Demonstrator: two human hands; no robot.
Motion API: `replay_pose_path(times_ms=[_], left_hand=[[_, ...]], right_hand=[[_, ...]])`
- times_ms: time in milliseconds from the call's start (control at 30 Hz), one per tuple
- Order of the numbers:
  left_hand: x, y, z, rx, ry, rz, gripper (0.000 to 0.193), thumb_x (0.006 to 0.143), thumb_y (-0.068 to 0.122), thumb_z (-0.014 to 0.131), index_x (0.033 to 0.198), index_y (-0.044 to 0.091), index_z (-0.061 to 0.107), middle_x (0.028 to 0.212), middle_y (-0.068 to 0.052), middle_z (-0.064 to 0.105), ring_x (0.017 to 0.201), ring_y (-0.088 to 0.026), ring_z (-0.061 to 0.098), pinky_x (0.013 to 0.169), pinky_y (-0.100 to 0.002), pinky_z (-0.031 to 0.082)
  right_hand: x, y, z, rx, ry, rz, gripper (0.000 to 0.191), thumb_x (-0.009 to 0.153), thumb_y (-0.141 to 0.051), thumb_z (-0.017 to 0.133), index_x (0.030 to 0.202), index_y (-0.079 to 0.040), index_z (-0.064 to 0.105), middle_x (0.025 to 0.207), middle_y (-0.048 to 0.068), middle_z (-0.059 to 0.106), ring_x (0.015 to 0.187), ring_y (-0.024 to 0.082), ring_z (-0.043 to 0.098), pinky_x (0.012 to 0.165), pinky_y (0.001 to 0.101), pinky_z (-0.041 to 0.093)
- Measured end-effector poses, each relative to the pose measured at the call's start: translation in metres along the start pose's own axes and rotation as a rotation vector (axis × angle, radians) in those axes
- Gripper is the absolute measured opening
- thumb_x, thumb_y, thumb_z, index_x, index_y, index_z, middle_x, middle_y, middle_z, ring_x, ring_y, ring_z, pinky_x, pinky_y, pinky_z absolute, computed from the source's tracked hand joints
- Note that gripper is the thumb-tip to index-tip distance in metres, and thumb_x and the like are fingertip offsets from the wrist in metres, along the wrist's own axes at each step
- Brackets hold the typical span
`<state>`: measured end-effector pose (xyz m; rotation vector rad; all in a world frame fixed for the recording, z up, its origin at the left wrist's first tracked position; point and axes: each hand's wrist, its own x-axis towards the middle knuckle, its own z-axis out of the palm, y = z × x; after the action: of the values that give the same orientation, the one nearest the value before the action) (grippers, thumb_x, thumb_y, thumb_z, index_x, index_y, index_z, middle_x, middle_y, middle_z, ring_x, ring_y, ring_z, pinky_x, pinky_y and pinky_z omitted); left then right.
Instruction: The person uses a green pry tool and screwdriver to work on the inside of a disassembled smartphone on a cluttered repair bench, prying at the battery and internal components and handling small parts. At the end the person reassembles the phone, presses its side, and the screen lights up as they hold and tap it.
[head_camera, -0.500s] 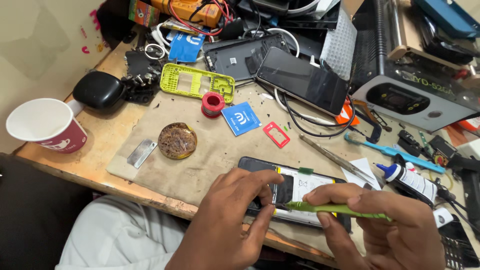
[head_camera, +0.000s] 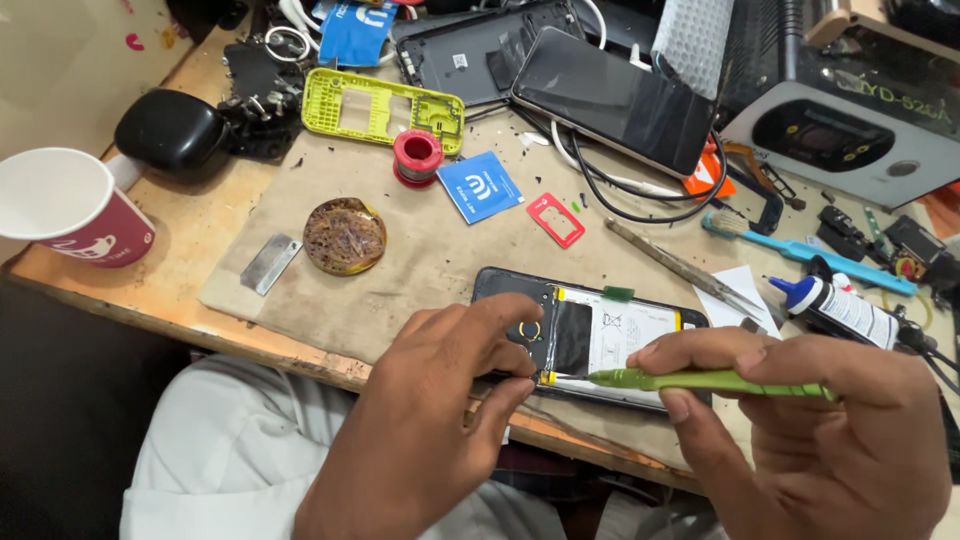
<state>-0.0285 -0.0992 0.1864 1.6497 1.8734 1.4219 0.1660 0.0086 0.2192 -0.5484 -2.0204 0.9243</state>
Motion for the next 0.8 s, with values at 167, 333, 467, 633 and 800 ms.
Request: replay_pose_path(times_ms=[167, 333, 467, 633, 800], left_hand=[[0.013, 0.048, 0.006, 0.05, 0.006, 0.044, 0.054, 0.08, 0.002, 0.076, 0.129, 0.008, 0.055, 0.091, -0.004, 0.071, 0.09, -0.029, 0.067, 0.084, -0.042, 0.05], [0.038, 0.116, -0.041, 0.055, 0.018, 0.116, 0.05, 0.085, 0.001, 0.072, 0.132, 0.006, 0.055, 0.091, -0.006, 0.068, 0.092, -0.028, 0.067, 0.087, -0.042, 0.05], [0.051, 0.119, -0.006, 0.08, 0.007, 0.136, 0.049, 0.086, 0.002, 0.072, 0.133, 0.004, 0.056, 0.093, -0.008, 0.067, 0.094, -0.029, 0.065, 0.087, -0.042, 0.05], [0.05, 0.121, 0.012, 0.121, 0.032, 0.2, 0.045, 0.089, 0.002, 0.07, 0.133, 0.001, 0.057, 0.099, -0.01, 0.066, 0.101, -0.029, 0.064, 0.092, -0.044, 0.049], [0.059, 0.122, 0.01, 0.194, -0.003, 0.266, 0.042, 0.091, 0.001, 0.068, 0.131, -0.004, 0.057, 0.106, -0.01, 0.068, 0.103, -0.027, 0.064, 0.092, -0.045, 0.046]], right_hand=[[0.012, -0.025, -0.037, 0.1, -0.101, -0.006, 0.046, 0.09, 0.012, 0.062, 0.124, -0.006, 0.036, 0.104, 0.028, 0.07, 0.106, 0.032, 0.077, 0.095, 0.0424, 0.065], [0.047, -0.095, -0.068, 0.09, -0.135, 0.037, 0.043, 0.088, 0.012, 0.062, 0.121, -0.006, 0.041, 0.104, 0.029, 0.071, 0.107, 0.033, 0.077, 0.095, 0.0444, 0.064], [0.047, -0.078, -0.082, 0.094, -0.08, 0.039, 0.043, 0.09, 0.012, 0.062, 0.123, -0.006, 0.04, 0.103, 0.027, 0.072, 0.107, 0.03, 0.078, 0.097, 0.0434, 0.065], [0.039, -0.06, -0.102, 0.085, -0.092, 0.003, 0.044, 0.093, 0.011, 0.063, 0.125, -0.007, 0.039, 0.105, 0.026, 0.072, 0.108, 0.029, 0.078, 0.1, 0.0427, 0.065], [0.052, -0.067, -0.099, 0.095, -0.12, 0.062, 0.042, 0.089, 0.012, 0.063, 0.121, -0.005, 0.043, 0.105, 0.028, 0.073, 0.108, 0.031, 0.076, 0.098, 0.0432, 0.062]])
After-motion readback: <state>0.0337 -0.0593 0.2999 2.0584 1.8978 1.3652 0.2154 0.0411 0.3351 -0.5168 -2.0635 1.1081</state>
